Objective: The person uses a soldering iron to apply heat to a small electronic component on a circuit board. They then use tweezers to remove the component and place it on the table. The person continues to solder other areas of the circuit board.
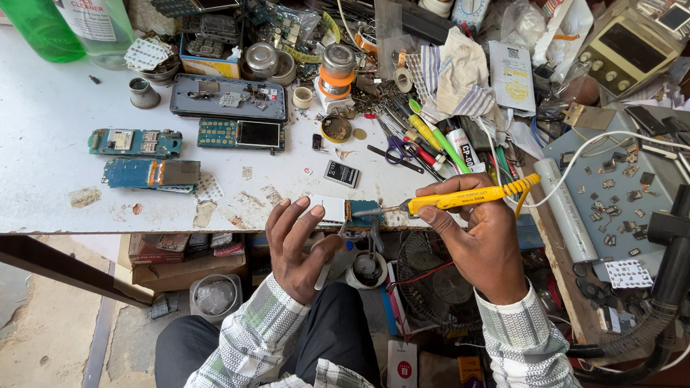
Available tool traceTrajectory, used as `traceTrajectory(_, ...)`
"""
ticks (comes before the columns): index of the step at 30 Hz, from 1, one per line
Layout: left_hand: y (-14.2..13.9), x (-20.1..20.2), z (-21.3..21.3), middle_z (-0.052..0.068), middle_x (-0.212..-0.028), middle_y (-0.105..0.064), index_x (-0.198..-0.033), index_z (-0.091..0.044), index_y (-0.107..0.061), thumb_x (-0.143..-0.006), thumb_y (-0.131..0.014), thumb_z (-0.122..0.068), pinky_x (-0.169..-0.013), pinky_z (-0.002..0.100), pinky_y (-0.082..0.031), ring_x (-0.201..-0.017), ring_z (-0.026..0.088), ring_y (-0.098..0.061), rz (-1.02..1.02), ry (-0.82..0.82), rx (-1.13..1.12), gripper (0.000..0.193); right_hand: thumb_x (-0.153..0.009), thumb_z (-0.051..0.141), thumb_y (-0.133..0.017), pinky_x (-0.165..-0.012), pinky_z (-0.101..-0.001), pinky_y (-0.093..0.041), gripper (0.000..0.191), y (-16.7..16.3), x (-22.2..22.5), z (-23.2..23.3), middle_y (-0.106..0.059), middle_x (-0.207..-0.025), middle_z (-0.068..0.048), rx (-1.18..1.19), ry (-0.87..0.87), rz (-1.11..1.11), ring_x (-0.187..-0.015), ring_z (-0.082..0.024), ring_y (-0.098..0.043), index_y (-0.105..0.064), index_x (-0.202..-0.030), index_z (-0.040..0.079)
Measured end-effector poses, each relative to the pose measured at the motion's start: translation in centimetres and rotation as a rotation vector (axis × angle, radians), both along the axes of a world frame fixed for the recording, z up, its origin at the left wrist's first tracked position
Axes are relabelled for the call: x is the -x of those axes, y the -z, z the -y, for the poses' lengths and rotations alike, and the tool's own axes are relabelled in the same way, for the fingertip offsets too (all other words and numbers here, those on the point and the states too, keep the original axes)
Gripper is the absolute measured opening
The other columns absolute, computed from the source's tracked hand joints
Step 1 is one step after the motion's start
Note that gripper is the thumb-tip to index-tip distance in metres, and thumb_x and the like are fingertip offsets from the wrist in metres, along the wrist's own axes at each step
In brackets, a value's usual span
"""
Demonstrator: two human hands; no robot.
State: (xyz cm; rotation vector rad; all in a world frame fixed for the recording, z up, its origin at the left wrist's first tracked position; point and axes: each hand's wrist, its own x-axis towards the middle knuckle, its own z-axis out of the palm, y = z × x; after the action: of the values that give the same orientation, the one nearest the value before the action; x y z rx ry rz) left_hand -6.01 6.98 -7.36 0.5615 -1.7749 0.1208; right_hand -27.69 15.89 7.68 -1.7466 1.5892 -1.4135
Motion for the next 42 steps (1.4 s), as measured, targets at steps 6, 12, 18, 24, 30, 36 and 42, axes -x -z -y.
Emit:
traceTrajectory(6, 0.0, 0.2, 0.1, 0.004, -0.146, -0.045, -0.091, -0.018, -0.070, -0.080, -0.092, -0.015, -0.122, 0.057, -0.040, -0.143, 0.030, -0.044, -0.002, 0.001, 0.002, 0.025, -0.093, 0.011, -0.074, -0.092, -0.0282, -0.059, 0.026, -0.4, 0.0, -0.2, -0.074, -0.112, -0.013, -0.014, 0.003, -0.007, -0.102, -0.016, -0.073, -0.059, -0.111, -0.001)
traceTrajectory(12, -0.1, 0.1, 0.0, 0.004, -0.146, -0.045, -0.092, -0.018, -0.070, -0.081, -0.092, -0.015, -0.122, 0.057, -0.039, -0.143, 0.030, -0.043, 0.009, -0.002, -0.002, 0.025, -0.093, 0.011, -0.074, -0.092, -0.0287, -0.059, 0.026, -0.5, 0.1, -0.3, -0.074, -0.111, -0.013, -0.019, -0.001, -0.008, -0.101, -0.017, -0.073, -0.059, -0.111, -0.001)
traceTrajectory(18, -0.2, 0.1, 0.0, 0.004, -0.146, -0.045, -0.092, -0.018, -0.070, -0.081, -0.092, -0.015, -0.122, 0.057, -0.039, -0.144, 0.030, -0.043, 0.005, 0.001, 0.000, 0.025, -0.093, 0.010, -0.074, -0.092, -0.0291, -0.059, 0.026, -0.4, 0.2, -0.4, -0.074, -0.111, -0.014, -0.024, -0.005, -0.001, -0.102, -0.018, -0.073, -0.059, -0.111, -0.001)
traceTrajectory(24, -0.2, 0.1, -0.1, 0.004, -0.146, -0.045, -0.092, -0.018, -0.069, -0.081, -0.092, -0.014, -0.122, 0.057, -0.039, -0.143, 0.030, -0.044, 0.010, 0.005, -0.006, 0.026, -0.093, 0.009, -0.074, -0.093, -0.0298, -0.058, 0.026, -0.2, 0.6, -0.5, -0.074, -0.112, -0.014, -0.034, -0.010, 0.020, -0.103, -0.018, -0.072, -0.058, -0.111, -0.001)
traceTrajectory(30, 0.0, 0.5, -0.1, 0.003, -0.147, -0.045, -0.093, -0.019, -0.068, -0.082, -0.092, -0.015, -0.122, 0.057, -0.039, -0.143, 0.030, -0.043, 0.012, 0.004, -0.009, 0.027, -0.094, 0.007, -0.073, -0.095, -0.0307, -0.059, 0.027, 0.1, 0.9, -0.3, -0.074, -0.113, -0.014, 0.038, 0.028, 0.096, -0.104, -0.018, -0.072, -0.056, -0.113, 0.000)
traceTrajectory(36, 0.2, 0.6, -0.1, 0.003, -0.147, -0.045, -0.093, -0.019, -0.068, -0.081, -0.092, -0.016, -0.123, 0.057, -0.039, -0.143, 0.030, -0.044, 0.009, 0.001, -0.010, 0.027, -0.095, 0.007, -0.073, -0.095, -0.0314, -0.059, 0.026, 0.8, 0.4, 0.1, -0.073, -0.113, -0.016, 0.067, 0.039, 0.044, -0.104, -0.019, -0.072, -0.055, -0.113, -0.001)
traceTrajectory(42, 0.2, 0.5, -0.2, 0.003, -0.147, -0.046, -0.093, -0.019, -0.068, -0.082, -0.091, -0.016, -0.122, 0.057, -0.039, -0.143, 0.030, -0.044, 0.009, 0.004, -0.011, 0.026, -0.095, 0.006, -0.072, -0.097, -0.0319, -0.058, 0.026, 1.2, 0.2, 0.1, -0.072, -0.114, -0.016, 0.060, 0.030, 0.073, -0.106, -0.019, -0.071, -0.055, -0.113, -0.001)
